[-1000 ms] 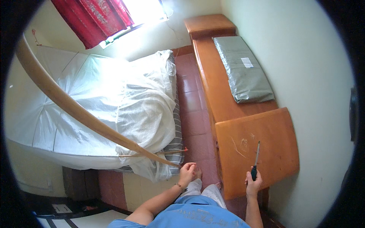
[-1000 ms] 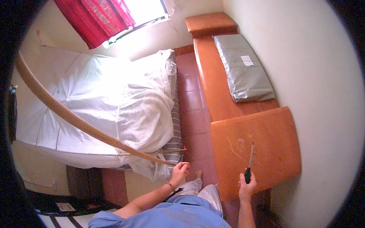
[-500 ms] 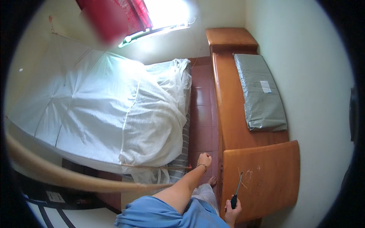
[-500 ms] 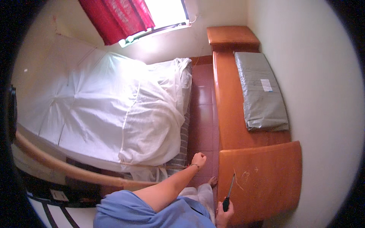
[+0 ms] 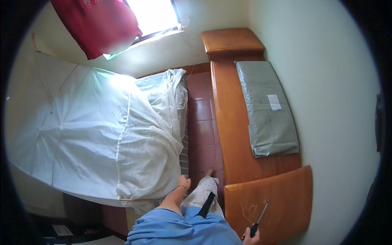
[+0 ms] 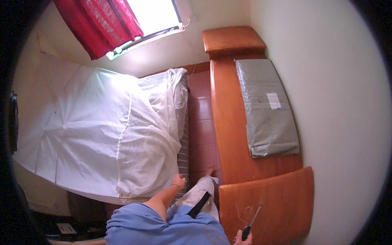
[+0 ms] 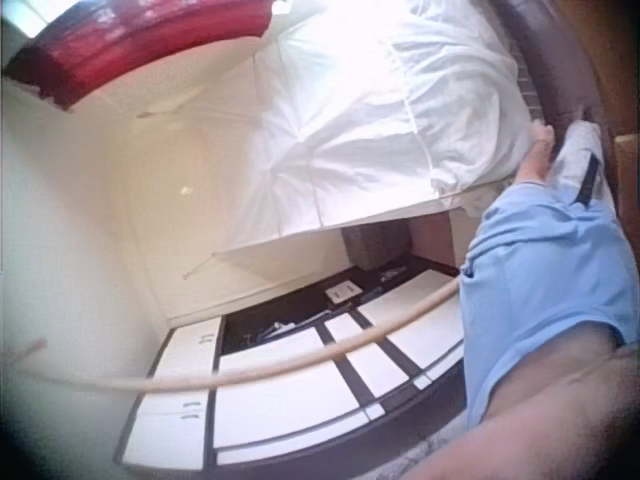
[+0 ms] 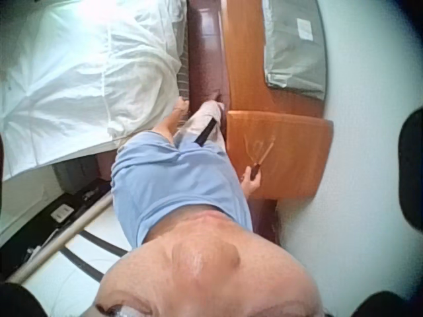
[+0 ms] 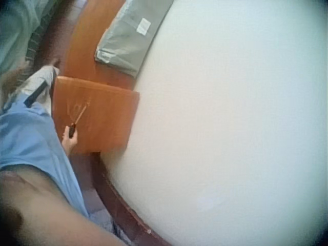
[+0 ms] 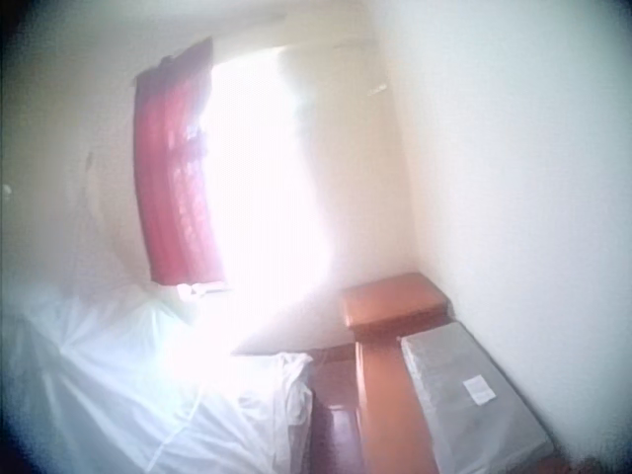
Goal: The person retrieves a screwdriver from a tool bag, walks to a bedroom, and uses the screwdriver to tighten screws on the metal frame of a white mosquito net over a bed. They move around the bed to access different joints and continue tightening.
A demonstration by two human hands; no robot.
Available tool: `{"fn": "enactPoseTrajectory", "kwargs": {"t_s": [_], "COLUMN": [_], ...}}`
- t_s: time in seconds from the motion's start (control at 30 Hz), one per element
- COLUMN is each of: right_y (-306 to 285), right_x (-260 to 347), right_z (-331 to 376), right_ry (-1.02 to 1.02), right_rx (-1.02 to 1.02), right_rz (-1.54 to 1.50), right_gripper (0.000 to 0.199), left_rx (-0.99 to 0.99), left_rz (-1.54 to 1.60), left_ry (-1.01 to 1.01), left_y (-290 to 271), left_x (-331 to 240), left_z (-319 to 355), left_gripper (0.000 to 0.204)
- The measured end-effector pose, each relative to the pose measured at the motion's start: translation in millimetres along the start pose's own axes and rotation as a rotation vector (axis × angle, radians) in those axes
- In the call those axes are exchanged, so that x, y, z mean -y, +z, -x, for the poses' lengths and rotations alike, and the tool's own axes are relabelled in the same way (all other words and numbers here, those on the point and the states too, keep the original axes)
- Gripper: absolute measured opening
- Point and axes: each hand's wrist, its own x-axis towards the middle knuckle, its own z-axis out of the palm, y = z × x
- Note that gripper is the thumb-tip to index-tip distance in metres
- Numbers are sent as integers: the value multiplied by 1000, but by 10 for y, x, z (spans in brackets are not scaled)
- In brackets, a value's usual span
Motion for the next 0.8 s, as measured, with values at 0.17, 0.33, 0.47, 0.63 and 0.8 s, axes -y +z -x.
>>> {"fn": "enactPoseTrajectory", "kwargs": {"t_s": [0.17,0.33,0.47,0.63,0.8], "right_y": [863,2421,3579,4798,5677], "right_x": [597,1248,1794,2495,3011], "right_z": [-427,-996,-1184,-1467,-1762], "right_ry": [-25,-99,-204,-435,-373], "right_rx": [90,304,542,744,879], "right_rz": [93,78,158,345,441], "right_gripper": [36,34,29,29,30], "left_rx": [11,127,116,-13,-57], "left_rz": [-6,108,668,944,1195], "left_ry": [-161,-248,-451,-572,-736], "left_y": [-314,-865,-1417,-1962,-2126], "left_x": [526,776,760,618,306], "left_z": [-528,-1271,-1795,-2108,-2327], "left_gripper": [31,31,24,19,18]}}
